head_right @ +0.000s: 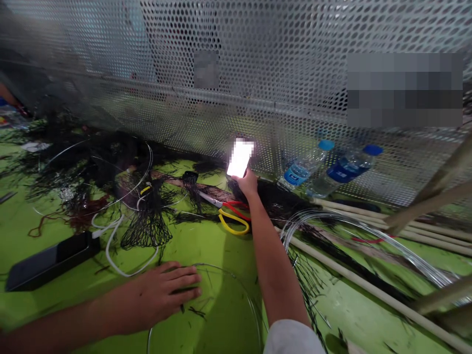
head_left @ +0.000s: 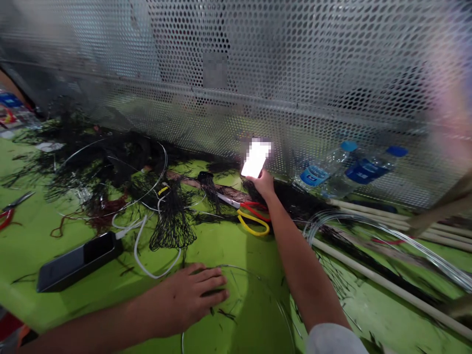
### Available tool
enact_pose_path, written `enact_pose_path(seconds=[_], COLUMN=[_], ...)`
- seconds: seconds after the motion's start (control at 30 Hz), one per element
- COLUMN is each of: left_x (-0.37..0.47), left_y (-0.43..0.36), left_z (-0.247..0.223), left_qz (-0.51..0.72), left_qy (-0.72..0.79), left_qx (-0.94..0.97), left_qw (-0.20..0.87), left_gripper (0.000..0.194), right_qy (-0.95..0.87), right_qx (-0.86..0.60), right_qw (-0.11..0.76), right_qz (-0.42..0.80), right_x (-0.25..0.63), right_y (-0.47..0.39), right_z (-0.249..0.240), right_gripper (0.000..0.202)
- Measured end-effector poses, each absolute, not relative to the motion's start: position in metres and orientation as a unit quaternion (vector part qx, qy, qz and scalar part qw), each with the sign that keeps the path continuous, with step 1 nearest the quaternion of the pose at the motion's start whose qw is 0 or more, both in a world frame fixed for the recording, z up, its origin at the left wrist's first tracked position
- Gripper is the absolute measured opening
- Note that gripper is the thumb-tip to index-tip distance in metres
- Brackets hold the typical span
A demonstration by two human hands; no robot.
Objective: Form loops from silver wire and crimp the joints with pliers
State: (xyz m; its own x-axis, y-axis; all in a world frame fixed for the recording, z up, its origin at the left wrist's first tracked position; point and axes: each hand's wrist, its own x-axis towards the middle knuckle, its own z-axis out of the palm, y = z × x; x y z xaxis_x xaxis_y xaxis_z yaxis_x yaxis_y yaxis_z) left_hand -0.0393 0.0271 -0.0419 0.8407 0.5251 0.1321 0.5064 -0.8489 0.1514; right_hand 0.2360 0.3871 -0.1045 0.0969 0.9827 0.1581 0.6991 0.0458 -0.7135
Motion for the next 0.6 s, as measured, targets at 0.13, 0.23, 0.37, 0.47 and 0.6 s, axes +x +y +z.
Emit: enact_pose_path(seconds=[0.13, 0.23, 0.37, 0.47, 0.6], left_x=[-0.040, -0.040, -0.039, -0.039, -0.042], left_y=[0.027, 0.025, 0.025, 0.027, 0.035], left_z=[-0.041, -0.041, -0.041, -0.040, -0.041], left_qz=[0.083, 0.084, 0.085, 0.088, 0.088], left_qy=[0.270, 0.273, 0.271, 0.264, 0.250], left_qx=[0.958, 0.958, 0.958, 0.960, 0.964], left_qw=[0.046, 0.037, 0.025, 0.020, 0.034], left_gripper=[0.039, 0.040, 0.038, 0.036, 0.039], right_qy=[-0.635, -0.632, -0.610, -0.579, -0.531], right_qx=[-0.652, -0.643, -0.640, -0.634, -0.601], right_qw=[0.352, 0.366, 0.392, 0.431, 0.515], right_qz=[0.218, 0.232, 0.257, 0.278, 0.303], right_x=[0.237, 0.237, 0.235, 0.233, 0.237], right_y=[0.387, 0.386, 0.384, 0.381, 0.383], right_z=[-0.105, -0.104, -0.104, -0.100, -0.077], right_gripper=[0.039, 0.039, 0.038, 0.039, 0.039])
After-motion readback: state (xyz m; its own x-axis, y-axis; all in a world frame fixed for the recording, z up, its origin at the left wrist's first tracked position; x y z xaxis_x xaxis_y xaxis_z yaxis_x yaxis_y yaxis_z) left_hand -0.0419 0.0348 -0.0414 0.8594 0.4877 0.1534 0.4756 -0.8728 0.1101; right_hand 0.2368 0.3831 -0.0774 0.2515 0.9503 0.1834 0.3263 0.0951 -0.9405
